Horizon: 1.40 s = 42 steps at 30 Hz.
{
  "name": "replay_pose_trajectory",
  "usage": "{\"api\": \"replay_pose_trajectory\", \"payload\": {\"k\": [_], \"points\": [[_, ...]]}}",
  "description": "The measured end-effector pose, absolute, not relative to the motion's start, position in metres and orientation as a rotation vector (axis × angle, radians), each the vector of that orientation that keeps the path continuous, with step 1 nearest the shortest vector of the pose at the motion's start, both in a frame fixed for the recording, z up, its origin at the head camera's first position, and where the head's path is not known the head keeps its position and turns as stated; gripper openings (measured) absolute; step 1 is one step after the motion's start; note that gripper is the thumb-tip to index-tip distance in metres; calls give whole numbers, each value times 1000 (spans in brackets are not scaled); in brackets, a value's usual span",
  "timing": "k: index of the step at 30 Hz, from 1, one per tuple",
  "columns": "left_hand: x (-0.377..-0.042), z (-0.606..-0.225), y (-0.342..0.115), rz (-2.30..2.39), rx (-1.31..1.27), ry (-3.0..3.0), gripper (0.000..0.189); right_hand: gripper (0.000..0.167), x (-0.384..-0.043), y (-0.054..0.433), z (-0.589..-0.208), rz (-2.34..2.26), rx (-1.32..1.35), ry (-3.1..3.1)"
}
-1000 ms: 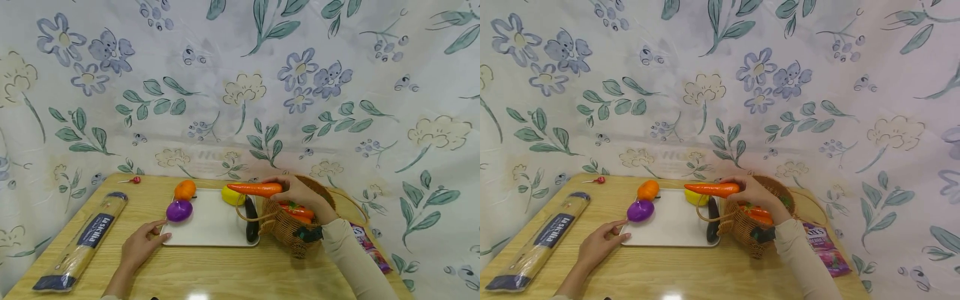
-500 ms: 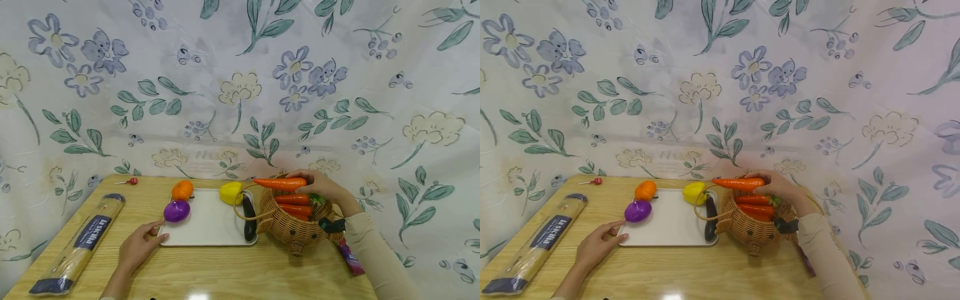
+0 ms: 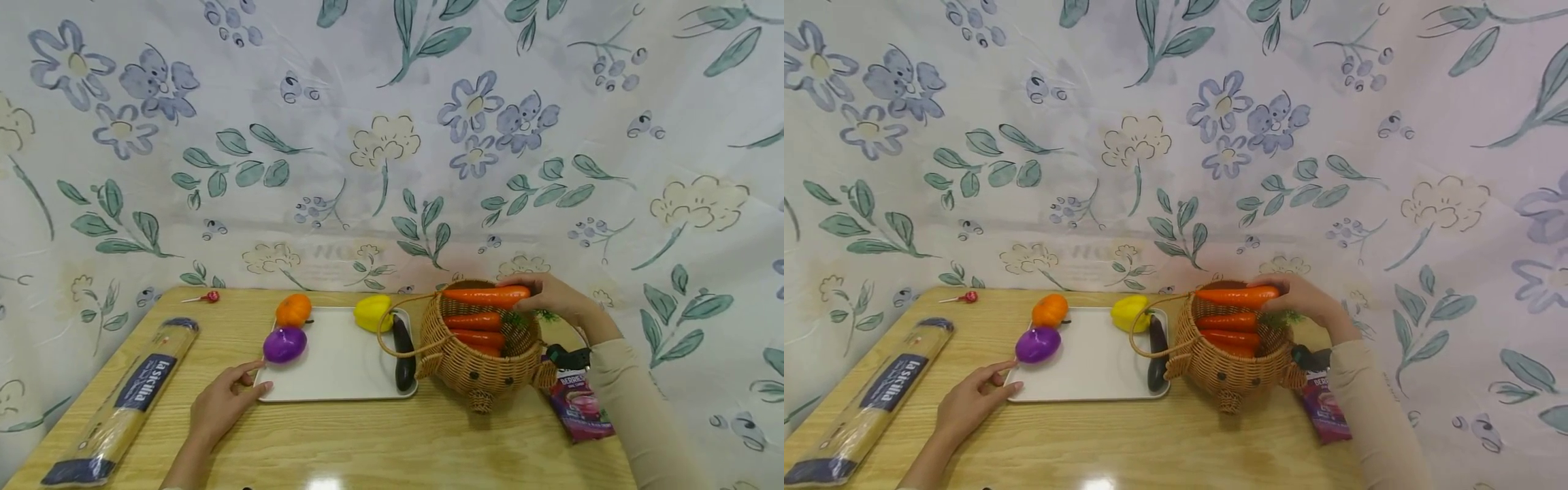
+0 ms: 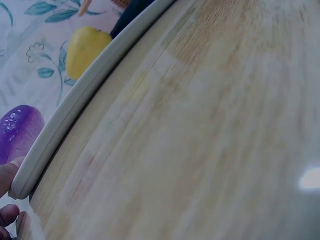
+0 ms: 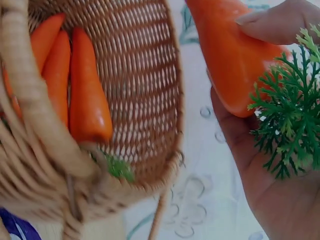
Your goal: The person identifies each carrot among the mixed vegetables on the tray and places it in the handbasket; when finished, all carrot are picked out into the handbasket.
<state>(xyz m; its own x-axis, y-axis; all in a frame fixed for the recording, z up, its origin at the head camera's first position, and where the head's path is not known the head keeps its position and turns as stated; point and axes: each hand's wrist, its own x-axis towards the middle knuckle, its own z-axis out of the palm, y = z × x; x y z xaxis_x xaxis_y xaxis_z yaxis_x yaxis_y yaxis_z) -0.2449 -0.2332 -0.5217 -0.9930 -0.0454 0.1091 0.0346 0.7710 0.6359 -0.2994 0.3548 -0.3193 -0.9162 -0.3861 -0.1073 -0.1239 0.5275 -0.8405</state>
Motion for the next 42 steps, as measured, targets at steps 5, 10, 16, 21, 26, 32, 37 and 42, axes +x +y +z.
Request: {"api": "replay_pose_trajectory", "payload": {"k": [5, 10, 16, 21, 26, 32, 37, 42], "points": [[-245, -523, -235, -1019, 15, -2836, 58, 54, -306, 360, -319, -1253, -420, 2493], [-244, -524, -236, -1038, 17, -2833, 58, 53, -316, 355, -322, -1171, -382, 2482], [-244, -524, -236, -1039, 28, -2834, 59, 50, -330, 340, -329, -1121, -364, 2454], [-244, -523, -234, -1054, 34, -2830, 58, 49, -343, 332, -341, -1096, -384, 2431], [-243, -523, -231, -1060, 35, -2834, 58, 49, -352, 326, -349, -1044, -358, 2450], [-245, -521, -231, -1046, 26, -2826, 57, 47, -361, 323, -358, -994, -439, 2434], [-246, -520, -231, -1039, 20, -2822, 57, 47, -362, 322, -367, -992, -443, 2424], [-245, -520, -231, -1049, 32, -2821, 57, 45, -366, 321, -381, -930, -428, 2465]]}}
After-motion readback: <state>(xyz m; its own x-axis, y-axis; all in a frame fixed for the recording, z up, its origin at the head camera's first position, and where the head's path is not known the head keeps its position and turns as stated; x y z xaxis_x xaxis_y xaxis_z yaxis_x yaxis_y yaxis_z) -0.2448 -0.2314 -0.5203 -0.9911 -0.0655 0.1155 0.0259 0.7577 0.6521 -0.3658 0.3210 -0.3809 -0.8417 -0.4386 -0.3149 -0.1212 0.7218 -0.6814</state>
